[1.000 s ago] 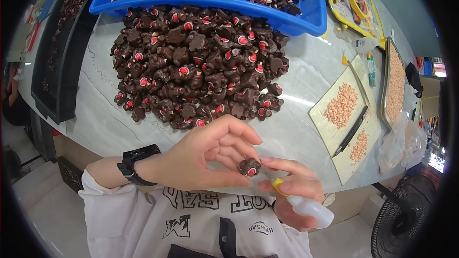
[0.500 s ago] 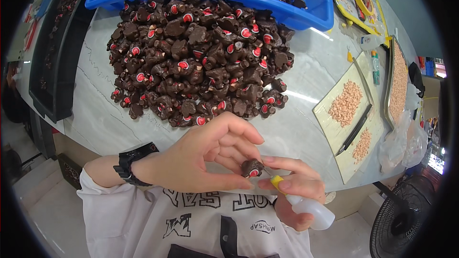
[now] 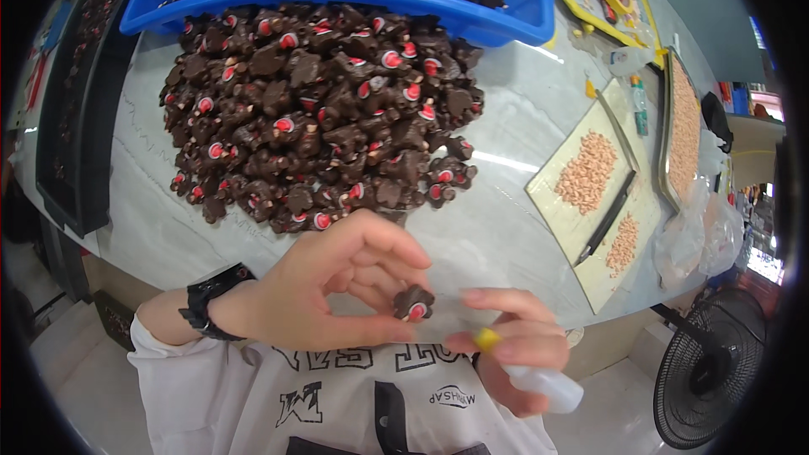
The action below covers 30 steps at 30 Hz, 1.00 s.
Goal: The person assembles miniature figures by picking them up from a pile, applying adhesive with a precision dispenser bottle, and attaching small detail pieces onto them by hand.
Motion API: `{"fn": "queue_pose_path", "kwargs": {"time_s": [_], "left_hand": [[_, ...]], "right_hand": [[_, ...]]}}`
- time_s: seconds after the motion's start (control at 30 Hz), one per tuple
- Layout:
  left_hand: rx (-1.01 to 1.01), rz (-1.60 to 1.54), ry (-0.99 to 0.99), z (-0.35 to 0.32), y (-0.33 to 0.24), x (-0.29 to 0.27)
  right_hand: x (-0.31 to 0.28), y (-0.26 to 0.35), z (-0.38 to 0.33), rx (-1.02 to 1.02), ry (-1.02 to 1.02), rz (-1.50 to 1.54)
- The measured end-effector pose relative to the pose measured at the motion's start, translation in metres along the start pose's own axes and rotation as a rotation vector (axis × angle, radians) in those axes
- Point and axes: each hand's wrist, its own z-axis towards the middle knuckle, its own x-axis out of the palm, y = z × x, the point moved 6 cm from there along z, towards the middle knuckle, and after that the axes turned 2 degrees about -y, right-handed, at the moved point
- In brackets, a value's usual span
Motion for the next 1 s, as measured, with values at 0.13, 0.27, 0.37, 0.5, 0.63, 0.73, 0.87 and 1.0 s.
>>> {"fn": "queue_pose_path", "kwargs": {"time_s": [0.13,0.27,0.37,0.5,0.63,0.73,0.87,1.0], "left_hand": [[-0.124,0.055,0.211,-0.003,0.008,0.018],[-0.058,0.470,0.146,0.000,0.020,0.014],[0.105,0.692,0.037,0.004,0.015,0.006],[0.116,0.678,0.067,0.006,0.010,0.003],[0.058,0.528,0.089,0.004,0.010,0.008],[0.030,0.409,0.088,0.002,0.010,0.011],[-0.106,0.060,-0.015,0.000,0.015,0.008],[-0.209,-0.128,-0.038,0.001,0.022,0.005]], "right_hand": [[-0.056,0.008,0.002,0.047,-0.255,-0.470],[-0.112,-0.012,0.003,0.290,-0.214,-1.137],[-0.110,-0.020,0.011,0.339,-0.125,-1.225],[-0.109,-0.023,0.011,0.302,-0.136,-1.272],[-0.110,-0.027,0.007,0.263,-0.125,-1.286],[-0.109,-0.028,0.006,0.253,-0.125,-1.286],[-0.105,-0.027,0.007,0.231,-0.096,-1.313],[-0.091,0.005,0.006,-0.011,-0.308,-1.181]]}}
